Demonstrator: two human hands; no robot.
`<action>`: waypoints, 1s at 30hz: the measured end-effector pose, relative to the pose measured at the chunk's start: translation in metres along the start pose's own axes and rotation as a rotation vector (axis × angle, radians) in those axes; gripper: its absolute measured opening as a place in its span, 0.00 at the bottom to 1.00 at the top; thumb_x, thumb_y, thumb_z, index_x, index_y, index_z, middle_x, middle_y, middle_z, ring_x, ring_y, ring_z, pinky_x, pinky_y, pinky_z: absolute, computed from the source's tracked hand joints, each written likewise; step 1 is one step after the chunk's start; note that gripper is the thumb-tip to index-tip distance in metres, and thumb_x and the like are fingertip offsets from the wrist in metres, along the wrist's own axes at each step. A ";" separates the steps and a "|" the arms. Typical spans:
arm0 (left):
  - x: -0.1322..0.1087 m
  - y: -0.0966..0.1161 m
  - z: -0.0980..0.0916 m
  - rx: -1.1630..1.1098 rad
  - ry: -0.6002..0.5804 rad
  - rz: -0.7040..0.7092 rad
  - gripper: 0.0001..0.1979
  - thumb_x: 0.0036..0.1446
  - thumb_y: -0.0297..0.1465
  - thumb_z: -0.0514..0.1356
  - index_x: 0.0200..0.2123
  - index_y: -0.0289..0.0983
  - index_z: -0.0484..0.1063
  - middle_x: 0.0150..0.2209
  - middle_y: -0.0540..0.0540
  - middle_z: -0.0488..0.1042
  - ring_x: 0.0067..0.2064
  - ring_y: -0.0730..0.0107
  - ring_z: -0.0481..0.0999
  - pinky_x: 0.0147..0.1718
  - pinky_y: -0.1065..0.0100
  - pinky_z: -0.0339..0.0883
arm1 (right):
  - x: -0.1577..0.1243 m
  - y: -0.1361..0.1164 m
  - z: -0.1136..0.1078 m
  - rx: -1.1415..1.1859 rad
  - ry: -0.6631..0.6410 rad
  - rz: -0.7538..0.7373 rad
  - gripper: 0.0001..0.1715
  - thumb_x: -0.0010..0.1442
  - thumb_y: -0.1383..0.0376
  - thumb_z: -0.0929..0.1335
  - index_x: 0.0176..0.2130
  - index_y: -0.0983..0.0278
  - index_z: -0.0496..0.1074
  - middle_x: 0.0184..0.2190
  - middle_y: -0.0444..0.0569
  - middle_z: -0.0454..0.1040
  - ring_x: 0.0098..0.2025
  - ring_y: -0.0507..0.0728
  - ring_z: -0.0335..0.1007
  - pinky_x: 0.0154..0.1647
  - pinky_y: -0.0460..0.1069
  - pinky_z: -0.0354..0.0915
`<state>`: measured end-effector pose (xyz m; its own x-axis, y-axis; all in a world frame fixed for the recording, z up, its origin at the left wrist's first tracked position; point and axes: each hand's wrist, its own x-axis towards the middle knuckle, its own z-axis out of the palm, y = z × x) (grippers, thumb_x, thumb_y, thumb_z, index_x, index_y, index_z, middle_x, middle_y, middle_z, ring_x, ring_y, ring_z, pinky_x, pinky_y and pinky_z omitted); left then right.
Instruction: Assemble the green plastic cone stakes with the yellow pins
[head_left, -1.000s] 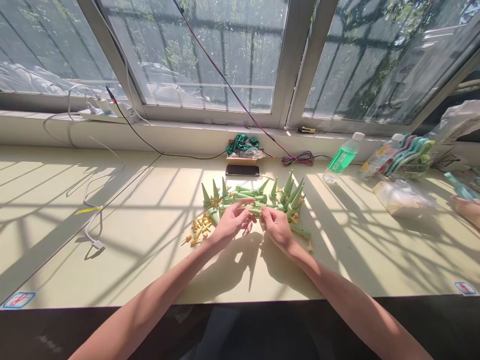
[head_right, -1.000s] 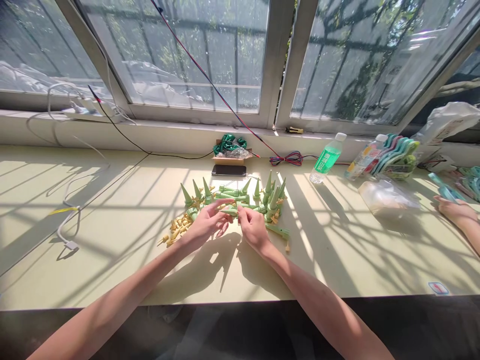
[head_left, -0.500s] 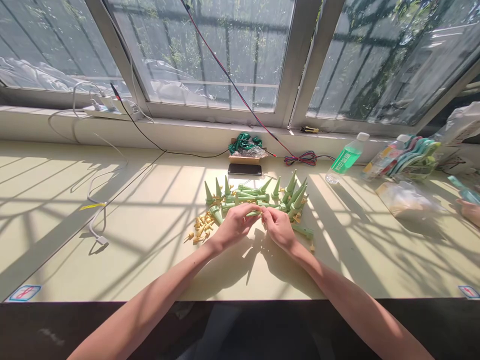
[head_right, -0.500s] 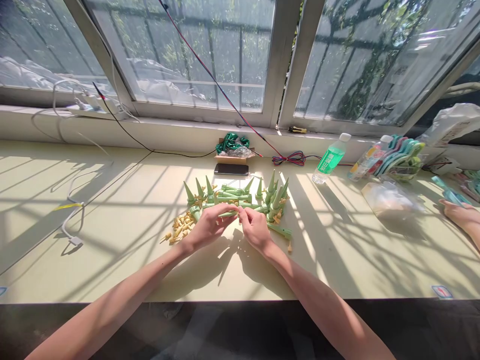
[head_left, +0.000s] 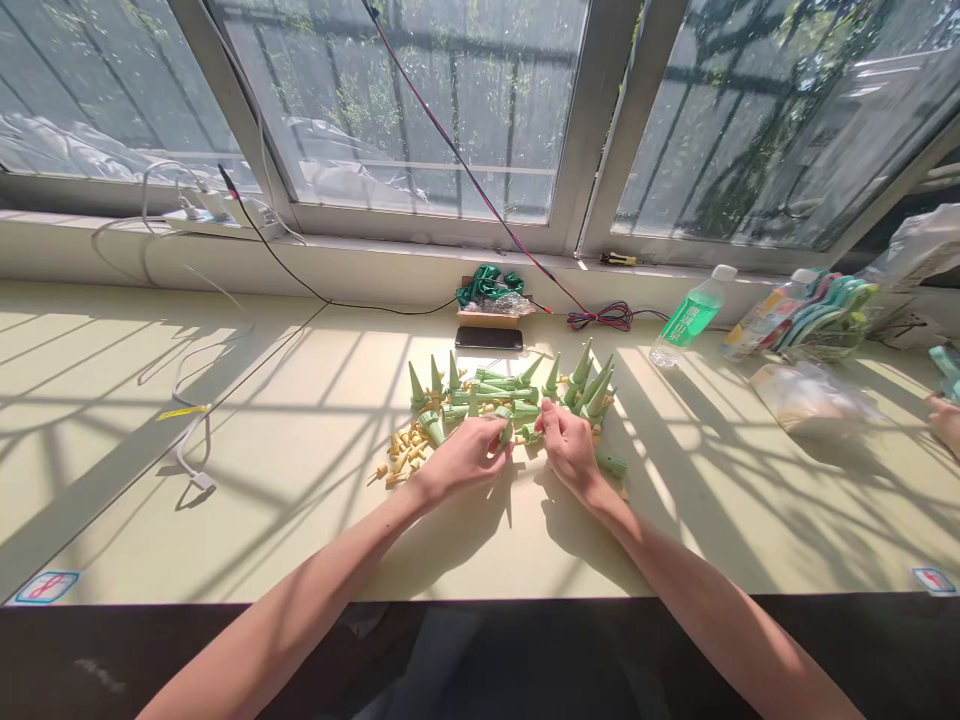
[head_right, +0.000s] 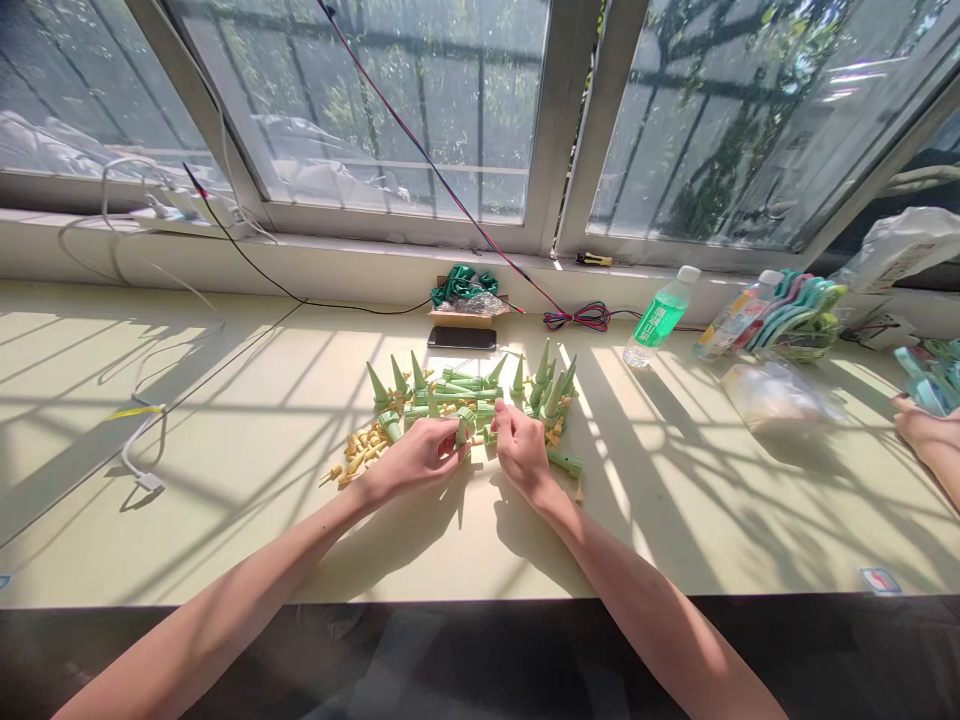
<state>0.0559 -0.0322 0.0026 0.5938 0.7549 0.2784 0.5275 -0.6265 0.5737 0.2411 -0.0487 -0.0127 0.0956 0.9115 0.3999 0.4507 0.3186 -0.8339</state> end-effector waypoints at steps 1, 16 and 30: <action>0.000 -0.001 0.001 -0.010 0.001 -0.014 0.10 0.59 0.30 0.56 0.24 0.37 0.62 0.23 0.51 0.64 0.25 0.73 0.61 0.27 0.69 0.53 | 0.000 0.000 0.000 0.002 -0.004 -0.003 0.31 0.70 0.48 0.57 0.23 0.62 0.65 0.15 0.40 0.57 0.19 0.51 0.53 0.24 0.48 0.52; 0.002 -0.003 -0.003 -0.035 0.007 -0.077 0.10 0.54 0.28 0.58 0.23 0.38 0.61 0.24 0.51 0.63 0.25 0.72 0.60 0.27 0.68 0.54 | 0.000 0.001 0.000 -0.003 -0.014 -0.007 0.30 0.70 0.48 0.57 0.23 0.62 0.64 0.16 0.40 0.56 0.20 0.51 0.52 0.25 0.48 0.52; 0.003 -0.002 -0.006 -0.034 -0.019 -0.093 0.09 0.54 0.29 0.57 0.23 0.37 0.63 0.24 0.50 0.64 0.26 0.72 0.61 0.26 0.69 0.54 | 0.000 -0.001 0.000 -0.020 -0.057 -0.025 0.28 0.70 0.49 0.58 0.24 0.61 0.61 0.18 0.40 0.56 0.21 0.51 0.50 0.23 0.47 0.49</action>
<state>0.0526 -0.0277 0.0067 0.5544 0.8057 0.2084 0.5602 -0.5465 0.6225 0.2408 -0.0489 -0.0112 0.0336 0.9168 0.3979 0.4698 0.3369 -0.8159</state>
